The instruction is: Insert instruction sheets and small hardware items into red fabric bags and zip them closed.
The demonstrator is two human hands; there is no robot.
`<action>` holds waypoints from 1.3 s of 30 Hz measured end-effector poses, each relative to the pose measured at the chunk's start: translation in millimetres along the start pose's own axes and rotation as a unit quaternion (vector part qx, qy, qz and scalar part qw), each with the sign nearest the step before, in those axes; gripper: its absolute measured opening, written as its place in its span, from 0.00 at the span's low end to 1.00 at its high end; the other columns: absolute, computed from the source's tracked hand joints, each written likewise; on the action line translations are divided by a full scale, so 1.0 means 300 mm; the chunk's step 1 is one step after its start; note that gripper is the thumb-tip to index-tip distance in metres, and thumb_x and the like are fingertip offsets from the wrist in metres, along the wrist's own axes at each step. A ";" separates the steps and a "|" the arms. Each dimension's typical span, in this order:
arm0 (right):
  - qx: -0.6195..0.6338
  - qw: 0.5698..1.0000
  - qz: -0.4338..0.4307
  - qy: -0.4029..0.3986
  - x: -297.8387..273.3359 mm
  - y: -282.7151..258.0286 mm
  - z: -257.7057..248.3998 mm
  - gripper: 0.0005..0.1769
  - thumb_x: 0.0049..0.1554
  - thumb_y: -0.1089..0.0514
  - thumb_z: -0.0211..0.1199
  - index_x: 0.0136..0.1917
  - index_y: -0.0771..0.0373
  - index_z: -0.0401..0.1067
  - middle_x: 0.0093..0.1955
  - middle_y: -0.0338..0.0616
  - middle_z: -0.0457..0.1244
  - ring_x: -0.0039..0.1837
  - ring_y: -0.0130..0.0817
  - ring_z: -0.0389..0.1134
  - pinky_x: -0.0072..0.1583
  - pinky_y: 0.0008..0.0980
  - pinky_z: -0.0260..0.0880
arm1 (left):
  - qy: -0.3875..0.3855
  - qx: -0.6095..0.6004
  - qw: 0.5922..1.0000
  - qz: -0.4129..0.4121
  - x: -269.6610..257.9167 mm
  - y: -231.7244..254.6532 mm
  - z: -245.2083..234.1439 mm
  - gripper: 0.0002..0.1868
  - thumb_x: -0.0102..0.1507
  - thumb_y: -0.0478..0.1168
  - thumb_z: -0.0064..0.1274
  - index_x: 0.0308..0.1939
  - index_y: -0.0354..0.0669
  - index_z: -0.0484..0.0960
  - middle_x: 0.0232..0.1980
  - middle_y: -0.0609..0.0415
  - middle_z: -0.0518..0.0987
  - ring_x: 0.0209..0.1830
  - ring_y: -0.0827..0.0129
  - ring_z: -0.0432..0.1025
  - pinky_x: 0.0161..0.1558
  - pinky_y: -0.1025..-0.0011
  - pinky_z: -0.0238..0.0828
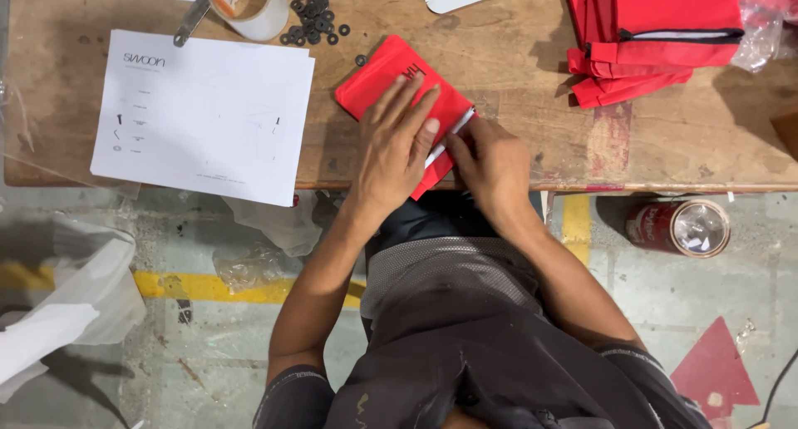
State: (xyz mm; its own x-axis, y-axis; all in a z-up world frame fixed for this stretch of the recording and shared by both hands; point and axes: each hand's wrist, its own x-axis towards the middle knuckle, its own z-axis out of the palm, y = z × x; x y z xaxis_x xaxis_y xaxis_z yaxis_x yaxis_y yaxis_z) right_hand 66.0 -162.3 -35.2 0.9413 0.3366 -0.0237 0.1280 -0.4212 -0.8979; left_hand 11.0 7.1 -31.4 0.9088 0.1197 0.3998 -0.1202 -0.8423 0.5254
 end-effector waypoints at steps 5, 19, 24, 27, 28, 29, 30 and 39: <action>-0.247 0.958 -0.143 0.020 -0.001 -0.007 -0.006 0.13 0.60 0.54 0.68 0.54 0.63 0.75 0.45 0.49 0.66 0.44 0.52 0.69 0.42 0.51 0.67 | -0.139 0.166 0.976 -0.012 -0.013 0.023 -0.031 0.26 0.72 0.53 0.44 0.74 0.60 0.70 0.81 0.45 0.57 0.82 0.42 0.44 0.75 0.34 0.31; -0.192 0.944 -0.261 -0.068 0.052 0.062 -0.118 0.13 0.55 0.62 0.73 0.54 0.54 0.80 0.55 0.49 0.58 0.57 0.47 0.58 0.59 0.45 0.61 | -0.109 0.167 0.980 -0.007 -0.055 -0.037 -0.027 0.33 0.69 0.48 0.47 0.80 0.61 0.65 0.85 0.47 0.49 0.85 0.44 0.40 0.78 0.34 0.24; -0.201 0.921 -0.307 -0.130 0.048 0.058 -0.128 0.16 0.50 0.57 0.77 0.52 0.43 0.84 0.68 0.50 0.55 0.63 0.47 0.58 0.62 0.50 0.58 | -0.112 0.156 0.981 -0.011 -0.054 -0.039 -0.028 0.33 0.69 0.47 0.48 0.80 0.62 0.65 0.85 0.48 0.50 0.85 0.45 0.40 0.78 0.35 0.23; -0.192 0.906 -0.358 -0.123 0.056 0.057 -0.120 0.17 0.47 0.58 0.77 0.51 0.45 0.82 0.72 0.51 0.52 0.67 0.50 0.56 0.67 0.54 0.58 | -0.117 0.156 0.981 -0.019 -0.050 -0.034 -0.029 0.32 0.69 0.47 0.47 0.79 0.61 0.66 0.85 0.48 0.50 0.85 0.45 0.40 0.78 0.35 0.23; -0.223 0.906 -0.336 -0.131 0.051 0.052 -0.114 0.17 0.48 0.58 0.77 0.52 0.46 0.82 0.73 0.50 0.52 0.69 0.49 0.56 0.65 0.55 0.58 | -0.116 0.154 0.981 -0.019 -0.051 -0.032 -0.029 0.32 0.69 0.46 0.47 0.79 0.61 0.66 0.85 0.48 0.50 0.85 0.45 0.40 0.78 0.35 0.23; -0.254 0.904 -0.314 -0.138 0.045 0.048 -0.108 0.17 0.49 0.59 0.77 0.52 0.48 0.82 0.73 0.50 0.52 0.70 0.49 0.55 0.63 0.55 0.57 | -0.115 0.152 0.982 -0.018 -0.052 -0.030 -0.029 0.32 0.69 0.46 0.47 0.79 0.61 0.66 0.85 0.47 0.50 0.85 0.45 0.40 0.77 0.34 0.23; -0.253 0.904 -0.315 -0.139 0.042 0.051 -0.100 0.17 0.49 0.59 0.77 0.52 0.48 0.82 0.73 0.50 0.52 0.70 0.49 0.55 0.63 0.55 0.57 | -0.115 0.153 0.981 -0.018 -0.054 -0.027 -0.031 0.32 0.69 0.46 0.47 0.79 0.61 0.66 0.85 0.47 0.50 0.85 0.45 0.40 0.77 0.34 0.23; -0.125 0.914 -0.367 -0.122 0.034 0.130 -0.104 0.19 0.41 0.73 0.62 0.45 0.56 0.76 0.70 0.47 0.55 0.73 0.54 0.51 0.72 0.54 0.54 | -0.122 0.149 0.981 -0.022 -0.063 -0.039 -0.025 0.31 0.69 0.46 0.47 0.79 0.62 0.67 0.85 0.49 0.49 0.85 0.46 0.39 0.78 0.35 0.23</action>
State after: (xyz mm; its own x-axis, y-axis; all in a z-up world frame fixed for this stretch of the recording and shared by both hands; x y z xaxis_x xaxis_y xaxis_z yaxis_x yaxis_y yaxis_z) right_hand 90.2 -201.5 -56.8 0.4803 0.7699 0.4201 0.7924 -0.1756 -0.5841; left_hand -7.6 18.5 -39.5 0.9835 0.0608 0.1706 0.0107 -0.9598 0.2805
